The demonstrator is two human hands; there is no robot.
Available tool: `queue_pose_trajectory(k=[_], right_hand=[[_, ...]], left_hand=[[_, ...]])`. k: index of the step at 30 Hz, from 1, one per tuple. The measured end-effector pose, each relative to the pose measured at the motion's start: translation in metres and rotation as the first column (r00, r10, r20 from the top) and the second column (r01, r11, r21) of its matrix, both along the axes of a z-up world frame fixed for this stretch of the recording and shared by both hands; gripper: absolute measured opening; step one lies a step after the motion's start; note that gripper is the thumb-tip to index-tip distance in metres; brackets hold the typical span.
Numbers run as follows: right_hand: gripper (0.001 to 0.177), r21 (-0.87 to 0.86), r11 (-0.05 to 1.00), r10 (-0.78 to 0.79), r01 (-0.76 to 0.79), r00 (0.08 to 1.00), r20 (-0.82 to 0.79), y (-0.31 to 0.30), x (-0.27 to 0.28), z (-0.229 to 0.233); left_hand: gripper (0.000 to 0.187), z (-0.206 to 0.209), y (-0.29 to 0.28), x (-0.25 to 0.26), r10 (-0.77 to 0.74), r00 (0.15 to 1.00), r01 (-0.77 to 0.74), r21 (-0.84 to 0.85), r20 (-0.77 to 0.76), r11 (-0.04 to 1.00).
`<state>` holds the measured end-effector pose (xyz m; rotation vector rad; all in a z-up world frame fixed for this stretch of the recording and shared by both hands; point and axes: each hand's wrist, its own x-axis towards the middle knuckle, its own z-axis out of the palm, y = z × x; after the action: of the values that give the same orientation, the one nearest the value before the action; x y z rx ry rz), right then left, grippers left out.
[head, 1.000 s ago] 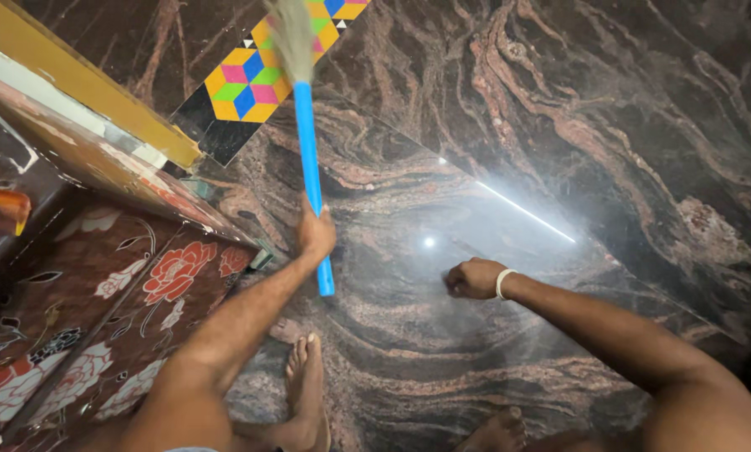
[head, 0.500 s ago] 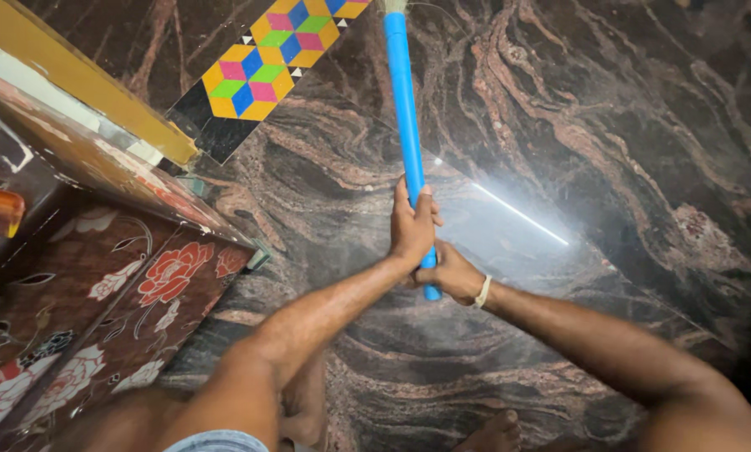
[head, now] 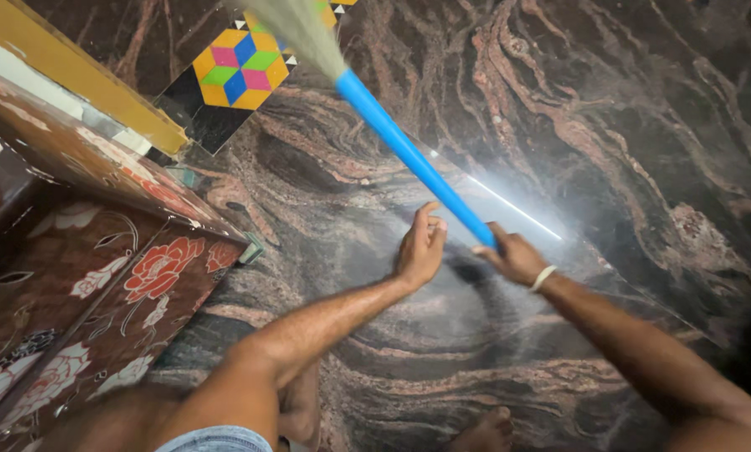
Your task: The person sweeps a marble floor with a broom, including under the edge of a bed, and then picks up and folds a small pink and black mat by hand.
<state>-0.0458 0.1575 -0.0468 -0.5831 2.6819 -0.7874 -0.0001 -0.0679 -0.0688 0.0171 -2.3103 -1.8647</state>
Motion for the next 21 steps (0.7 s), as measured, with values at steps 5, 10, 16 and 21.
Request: queue_pose_trajectory(k=[5, 10, 16, 21], right_hand=[[0.063, 0.254, 0.967, 0.037, -0.004, 0.991, -0.127, 0.071, -0.02, 0.0], [0.06, 0.286, 0.952, 0.172, -0.106, 0.961, -0.217, 0.11, -0.025, -0.001], [0.047, 0.49, 0.84, 0.059, 0.234, 0.858, -0.51, 0.072, -0.111, 0.038], [0.041, 0.236, 0.95, 0.027, 0.203, 0.7, -0.714, -0.011, -0.128, 0.055]], left_hand=[[0.058, -0.015, -0.016, 0.003, -0.094, 0.995, 0.096, -0.148, 0.024, 0.984], [0.058, -0.018, -0.037, -0.015, -0.134, 0.991, 0.119, -0.483, 0.005, 0.867], [0.07, -0.023, -0.038, -0.024, -0.144, 0.848, 0.472, -0.603, 0.51, 0.643], [0.079, -0.037, -0.043, -0.049, -0.022, 0.874, 0.424, -0.741, 0.485, 0.521]])
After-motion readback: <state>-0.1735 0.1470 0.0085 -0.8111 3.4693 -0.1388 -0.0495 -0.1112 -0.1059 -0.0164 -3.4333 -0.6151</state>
